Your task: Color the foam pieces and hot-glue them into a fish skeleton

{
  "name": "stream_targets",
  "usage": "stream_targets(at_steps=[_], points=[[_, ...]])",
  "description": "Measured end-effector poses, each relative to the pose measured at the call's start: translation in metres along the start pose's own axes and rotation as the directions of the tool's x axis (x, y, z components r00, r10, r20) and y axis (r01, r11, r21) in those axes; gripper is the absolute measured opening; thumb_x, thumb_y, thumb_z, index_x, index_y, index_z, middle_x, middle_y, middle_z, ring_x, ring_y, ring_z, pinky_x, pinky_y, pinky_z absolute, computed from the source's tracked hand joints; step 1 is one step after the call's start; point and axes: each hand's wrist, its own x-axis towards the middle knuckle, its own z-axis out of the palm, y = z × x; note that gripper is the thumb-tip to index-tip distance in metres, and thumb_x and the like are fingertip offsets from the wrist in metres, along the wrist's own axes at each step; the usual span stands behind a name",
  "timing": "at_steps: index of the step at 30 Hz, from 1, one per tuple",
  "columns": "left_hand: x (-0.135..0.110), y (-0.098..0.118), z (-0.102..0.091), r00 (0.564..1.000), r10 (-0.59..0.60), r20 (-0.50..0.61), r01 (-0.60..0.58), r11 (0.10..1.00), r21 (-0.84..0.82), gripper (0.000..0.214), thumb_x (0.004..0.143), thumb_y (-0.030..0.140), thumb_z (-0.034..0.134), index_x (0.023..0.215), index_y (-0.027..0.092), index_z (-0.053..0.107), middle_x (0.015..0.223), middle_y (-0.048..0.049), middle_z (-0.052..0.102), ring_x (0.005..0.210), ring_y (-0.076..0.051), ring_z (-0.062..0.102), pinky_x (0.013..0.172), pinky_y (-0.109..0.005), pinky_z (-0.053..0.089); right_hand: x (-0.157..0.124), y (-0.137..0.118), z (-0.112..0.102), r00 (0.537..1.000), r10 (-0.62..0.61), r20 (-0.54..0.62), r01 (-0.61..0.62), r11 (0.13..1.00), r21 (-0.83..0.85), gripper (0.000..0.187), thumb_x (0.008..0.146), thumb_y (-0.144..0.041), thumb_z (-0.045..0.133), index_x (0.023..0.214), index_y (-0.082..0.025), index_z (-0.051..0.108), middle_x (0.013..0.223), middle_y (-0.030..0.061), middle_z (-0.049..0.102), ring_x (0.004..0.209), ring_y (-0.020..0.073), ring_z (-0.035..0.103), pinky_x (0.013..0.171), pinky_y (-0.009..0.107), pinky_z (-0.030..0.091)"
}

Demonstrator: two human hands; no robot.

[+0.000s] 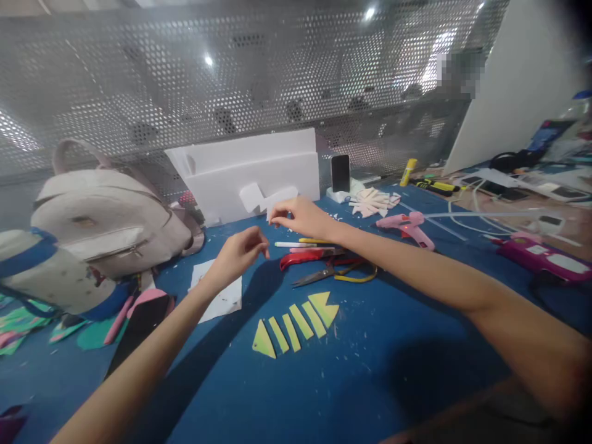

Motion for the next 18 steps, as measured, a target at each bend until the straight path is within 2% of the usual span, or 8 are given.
stream_targets(at_steps=[2, 5, 7, 9, 11, 13, 15, 18], points=[[0.005, -0.004, -0.006, 1.000, 0.012, 0.001, -0.012, 1.000, 0.028, 0.031, 0.095, 0.040, 0.059, 0.113, 0.015, 0.059, 0.105, -0.0054, 0.064, 0.087, -0.016, 0.064, 0.077, -0.035, 0.056, -0.008, 0.000, -0.003, 1.000, 0.010, -0.010, -0.010, 1.000, -0.018, 0.033, 0.096, -0.035, 0.058, 0.123, -0.016, 0.058, 0.122, 0.0091, 0.060, 0.102, 0.0202, 0.062, 0.087, 0.042, 0.055], [0.013, -0.009, -0.016, 0.999, 0.041, 0.021, -0.042, 0.998, 0.051, 0.031, 0.095, 0.041, 0.058, 0.114, 0.016, 0.059, 0.108, -0.0061, 0.063, 0.090, -0.017, 0.064, 0.079, -0.037, 0.056, -0.036, 0.002, -0.017, 0.997, 0.068, 0.023, -0.066, 0.995, -0.081, 0.041, 0.095, -0.034, 0.059, 0.132, -0.019, 0.051, 0.135, 0.0110, 0.052, 0.108, 0.0219, 0.059, 0.090, 0.042, 0.053], [0.017, -0.013, -0.021, 0.997, 0.063, 0.051, -0.066, 0.996, 0.055, 0.031, 0.095, 0.041, 0.058, 0.114, 0.016, 0.059, 0.109, -0.0063, 0.063, 0.091, -0.017, 0.064, 0.080, -0.037, 0.056, -0.063, 0.009, -0.030, 0.982, 0.155, 0.110, -0.137, 0.978, -0.159, 0.036, 0.094, -0.037, 0.060, 0.124, -0.017, 0.055, 0.125, 0.0101, 0.057, 0.101, 0.0203, 0.060, 0.086, 0.041, 0.054], [0.019, -0.017, -0.025, 0.994, 0.084, 0.075, -0.088, 0.995, 0.050, 0.031, 0.095, 0.041, 0.058, 0.114, 0.016, 0.059, 0.110, -0.0064, 0.063, 0.092, -0.017, 0.064, 0.081, -0.037, 0.056, -0.093, 0.019, -0.043, 0.931, 0.245, 0.271, -0.182, 0.954, -0.237, 0.027, 0.095, -0.038, 0.059, 0.112, -0.017, 0.061, 0.108, 0.0064, 0.063, 0.090, 0.0164, 0.061, 0.080, 0.036, 0.054], [0.020, -0.021, -0.027, 0.991, 0.102, 0.088, -0.106, 0.993, 0.042, 0.031, 0.095, 0.041, 0.058, 0.114, 0.016, 0.059, 0.110, -0.0064, 0.063, 0.092, -0.017, 0.064, 0.081, -0.037, 0.056, -0.121, 0.029, -0.050, 0.852, 0.321, 0.414, -0.204, 0.931, -0.302, 0.026, 0.095, -0.038, 0.059, 0.106, -0.015, 0.062, 0.099, 0.0044, 0.064, 0.081, 0.0140, 0.061, 0.073, 0.032, 0.055], [0.020, -0.024, -0.027, 0.988, 0.116, 0.097, -0.120, 0.992, 0.036, 0.031, 0.095, 0.041, 0.058, 0.114, 0.016, 0.059, 0.110, -0.0064, 0.063, 0.092, -0.017, 0.064, 0.081, -0.037, 0.056, -0.142, 0.038, -0.053, 0.806, 0.373, 0.459, -0.216, 0.908, -0.359, 0.029, 0.094, -0.040, 0.060, 0.107, -0.015, 0.061, 0.100, 0.0045, 0.063, 0.082, 0.0148, 0.061, 0.073, 0.033, 0.054], [0.020, -0.025, -0.026, 0.987, 0.126, 0.104, -0.130, 0.991, 0.029, 0.031, 0.095, 0.041, 0.058, 0.114, 0.016, 0.059, 0.110, -0.0063, 0.063, 0.091, -0.017, 0.064, 0.080, -0.037, 0.056, -0.154, 0.041, -0.052, 0.794, 0.389, 0.466, -0.213, 0.898, -0.386, 0.030, 0.093, -0.040, 0.061, 0.109, -0.015, 0.060, 0.101, 0.0047, 0.062, 0.085, 0.0161, 0.061, 0.074, 0.034, 0.054], [0.019, -0.024, -0.026, 0.985, 0.134, 0.110, -0.137, 0.990, 0.016, 0.031, 0.095, 0.041, 0.058, 0.114, 0.016, 0.059, 0.109, -0.0062, 0.063, 0.091, -0.017, 0.064, 0.080, -0.037, 0.056, -0.155, 0.040, -0.049, 0.811, 0.355, 0.465, -0.179, 0.908, -0.380, 0.034, 0.091, -0.038, 0.063, 0.117, -0.016, 0.057, 0.110, 0.0067, 0.060, 0.095, 0.0194, 0.060, 0.081, 0.038, 0.053]])
